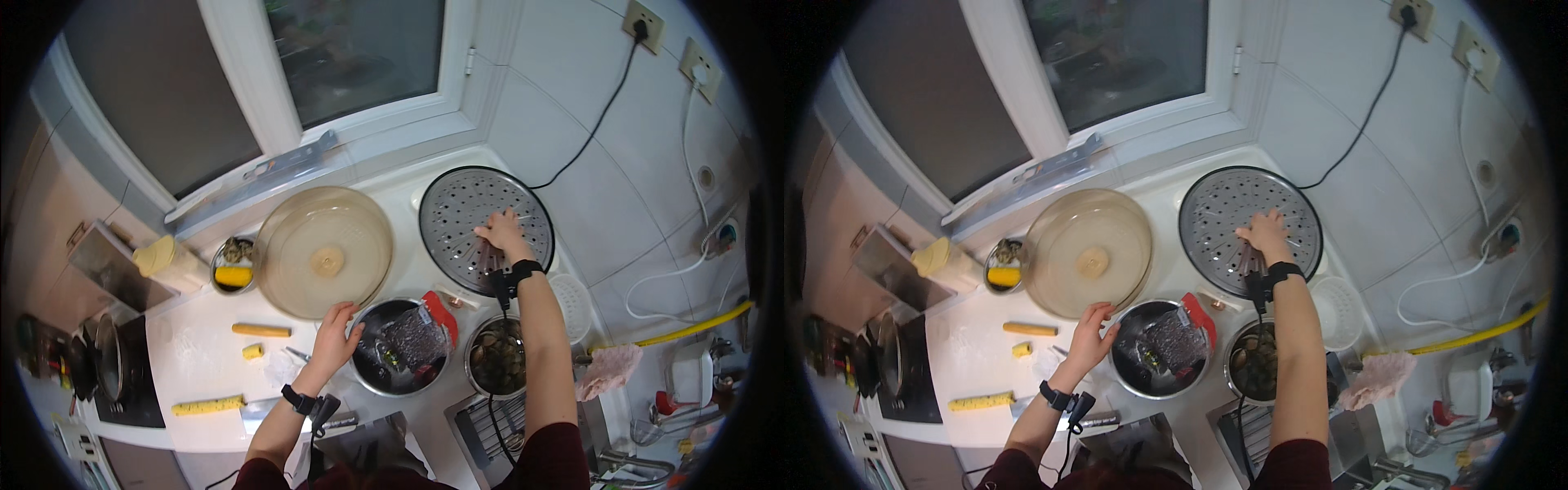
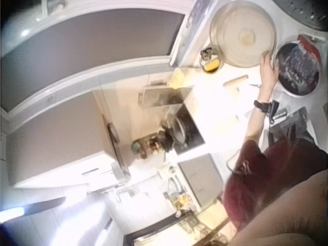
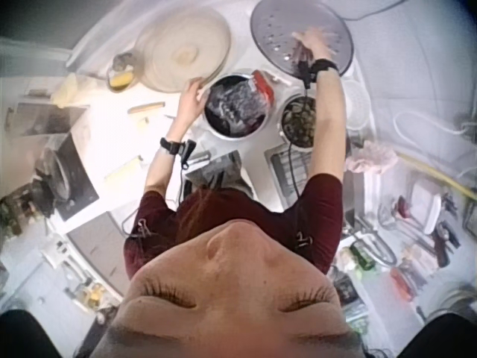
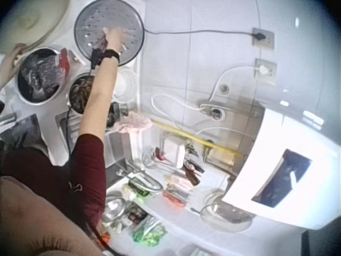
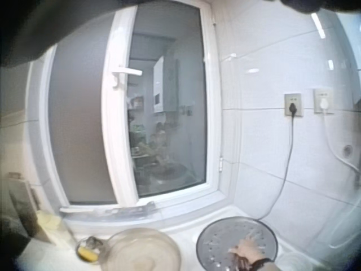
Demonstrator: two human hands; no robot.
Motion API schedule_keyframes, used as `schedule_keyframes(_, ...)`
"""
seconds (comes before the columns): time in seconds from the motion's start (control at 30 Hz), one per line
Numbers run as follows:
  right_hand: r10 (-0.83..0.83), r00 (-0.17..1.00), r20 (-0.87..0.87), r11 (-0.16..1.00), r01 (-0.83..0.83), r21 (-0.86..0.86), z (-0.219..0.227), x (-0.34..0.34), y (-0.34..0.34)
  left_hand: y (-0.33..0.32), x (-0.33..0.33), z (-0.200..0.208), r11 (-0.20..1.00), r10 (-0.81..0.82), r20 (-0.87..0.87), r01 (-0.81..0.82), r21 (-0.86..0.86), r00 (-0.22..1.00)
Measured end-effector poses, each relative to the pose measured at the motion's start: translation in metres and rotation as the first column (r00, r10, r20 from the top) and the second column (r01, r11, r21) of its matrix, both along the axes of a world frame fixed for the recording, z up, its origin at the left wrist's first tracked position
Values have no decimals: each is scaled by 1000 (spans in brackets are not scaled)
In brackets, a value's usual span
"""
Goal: The person uses a cleaver to cut a long yellow vegetable into small pieces on a white countertop. They then place the cut pieces into a metal steamer basket.
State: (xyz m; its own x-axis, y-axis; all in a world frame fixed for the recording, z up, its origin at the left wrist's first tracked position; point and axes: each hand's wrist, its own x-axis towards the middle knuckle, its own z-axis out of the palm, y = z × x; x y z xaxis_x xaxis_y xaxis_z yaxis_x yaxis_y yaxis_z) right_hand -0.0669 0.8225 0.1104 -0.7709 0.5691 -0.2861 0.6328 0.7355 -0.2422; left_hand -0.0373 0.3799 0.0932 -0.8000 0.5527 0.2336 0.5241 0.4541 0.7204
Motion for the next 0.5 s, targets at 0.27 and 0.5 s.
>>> schedule_keyframes(0.27, 395, 762, -514, 883, -159, 442, 25, 15, -87, -66, 18, -11, 999, 27, 31, -26, -32, 999)
schedule_keyframes(0.5, 541, 523, -659, 800, -561, 211, 45, 57, -286, -174, 23, -27, 984, 174, 134, -168, -60, 976)
